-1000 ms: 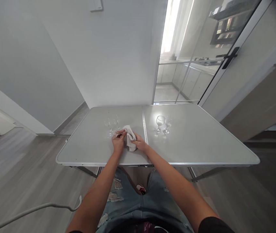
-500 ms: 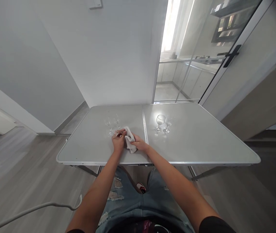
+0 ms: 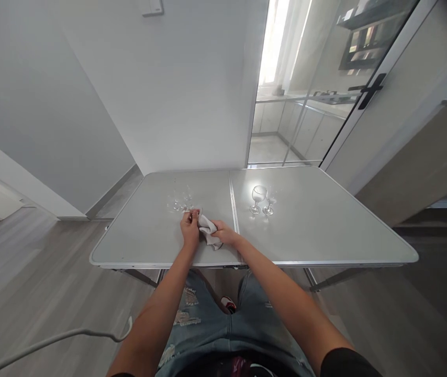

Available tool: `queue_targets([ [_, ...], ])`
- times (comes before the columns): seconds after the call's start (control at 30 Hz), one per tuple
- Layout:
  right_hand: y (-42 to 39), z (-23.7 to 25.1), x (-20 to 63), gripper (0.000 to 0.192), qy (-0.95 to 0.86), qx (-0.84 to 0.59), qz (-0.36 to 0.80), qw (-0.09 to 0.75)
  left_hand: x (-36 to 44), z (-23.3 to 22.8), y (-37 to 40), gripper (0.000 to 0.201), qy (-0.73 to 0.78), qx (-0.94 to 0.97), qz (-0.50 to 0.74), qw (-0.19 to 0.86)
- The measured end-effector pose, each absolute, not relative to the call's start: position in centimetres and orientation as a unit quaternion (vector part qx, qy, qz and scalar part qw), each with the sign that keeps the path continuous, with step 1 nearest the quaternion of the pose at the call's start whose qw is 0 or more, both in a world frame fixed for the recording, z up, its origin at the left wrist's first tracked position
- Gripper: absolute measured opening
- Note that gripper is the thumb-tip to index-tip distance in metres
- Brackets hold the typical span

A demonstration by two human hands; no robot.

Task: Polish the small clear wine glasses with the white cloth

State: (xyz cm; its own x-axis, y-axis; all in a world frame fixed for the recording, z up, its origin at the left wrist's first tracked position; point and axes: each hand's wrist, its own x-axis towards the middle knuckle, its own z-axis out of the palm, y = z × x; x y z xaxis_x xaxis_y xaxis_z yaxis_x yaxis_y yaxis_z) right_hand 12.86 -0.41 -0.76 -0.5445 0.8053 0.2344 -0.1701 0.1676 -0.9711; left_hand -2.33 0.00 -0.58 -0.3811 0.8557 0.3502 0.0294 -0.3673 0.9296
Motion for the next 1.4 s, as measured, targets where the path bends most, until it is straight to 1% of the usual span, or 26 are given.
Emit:
queue_targets([
  [0.07,-0.4,-0.4,13.0,0.022,-0.636,-0.25,0.583,0.439,-2.4,-0.3,-0.3,0.038,0.477,0.47,0.683,0.293],
  [0.13,-0.6,0.2,13.1,0.021,-0.608,-0.262,0.56,0.498,-2.1,0.3,-0.6,0.042,0.47,0.481,0.675,0.304],
  [0.2,-0.8,0.9,13.2,0.031,-0.57,-0.265,0.559,0.541,-1.8,0.8,-1.0,0.043,0.458,0.493,0.662,0.33],
  [0.23,-0.9,1.1,13.3,0.038,-0.554,-0.259,0.571,0.548,-1.6,0.9,-1.1,0.043,0.453,0.497,0.656,0.343],
  [0.3,-1.1,1.5,13.4,0.046,-0.536,-0.242,0.602,0.54,-1.3,1.1,-1.3,0.044,0.444,0.503,0.652,0.353],
  [0.33,-1.2,1.6,13.5,0.045,-0.533,-0.238,0.612,0.533,-1.2,1.2,-1.3,0.044,0.441,0.505,0.653,0.352],
  [0.43,-1.4,1.9,14.1,0.031,-0.524,-0.234,0.631,0.522,-1.1,1.0,-1.2,0.044,0.435,0.519,0.655,0.335],
  [0.47,-1.5,2.0,14.3,0.03,-0.516,-0.23,0.638,0.523,-1.1,1.0,-1.2,0.043,0.433,0.526,0.652,0.331],
  [0.5,-1.5,2.2,14.5,0.032,-0.506,-0.226,0.648,0.523,-1.1,0.9,-1.2,0.042,0.432,0.539,0.644,0.33],
  [0.6,-1.4,2.4,14.6,0.047,-0.482,-0.236,0.659,0.528,-1.1,0.7,-1.1,0.038,0.429,0.601,0.588,0.329],
  [0.67,-1.2,2.1,14.3,0.05,-0.5,-0.275,0.619,0.54,-1.0,0.4,-0.9,0.033,0.424,0.646,0.547,0.322],
  [0.8,-0.6,0.9,13.6,0.031,-0.578,-0.343,0.479,0.564,-1.0,0.0,-0.5,0.023,0.399,0.678,0.537,0.304],
  [0.87,-0.6,0.5,13.6,0.028,-0.582,-0.359,0.453,0.572,-1.1,-0.1,-0.4,0.022,0.398,0.682,0.535,0.302],
  [1.03,-0.9,0.9,13.9,0.025,-0.604,-0.37,0.402,0.58,-1.1,0.4,-0.7,0.027,0.401,0.706,0.5,0.302],
  [1.17,-1.5,1.9,14.4,0.026,-0.584,-0.405,0.357,0.606,-1.2,0.6,-0.9,0.041,0.427,0.687,0.511,0.291],
  [1.27,-2.6,2.5,16.7,0.027,-0.544,-0.455,0.315,0.631,-1.2,0.4,-0.8,0.037,0.451,0.663,0.523,0.29],
  [1.4,-4.7,2.7,23.4,0.03,-0.503,-0.541,0.202,0.643,-1.0,-0.1,-0.5,0.031,0.464,0.661,0.514,0.289],
])
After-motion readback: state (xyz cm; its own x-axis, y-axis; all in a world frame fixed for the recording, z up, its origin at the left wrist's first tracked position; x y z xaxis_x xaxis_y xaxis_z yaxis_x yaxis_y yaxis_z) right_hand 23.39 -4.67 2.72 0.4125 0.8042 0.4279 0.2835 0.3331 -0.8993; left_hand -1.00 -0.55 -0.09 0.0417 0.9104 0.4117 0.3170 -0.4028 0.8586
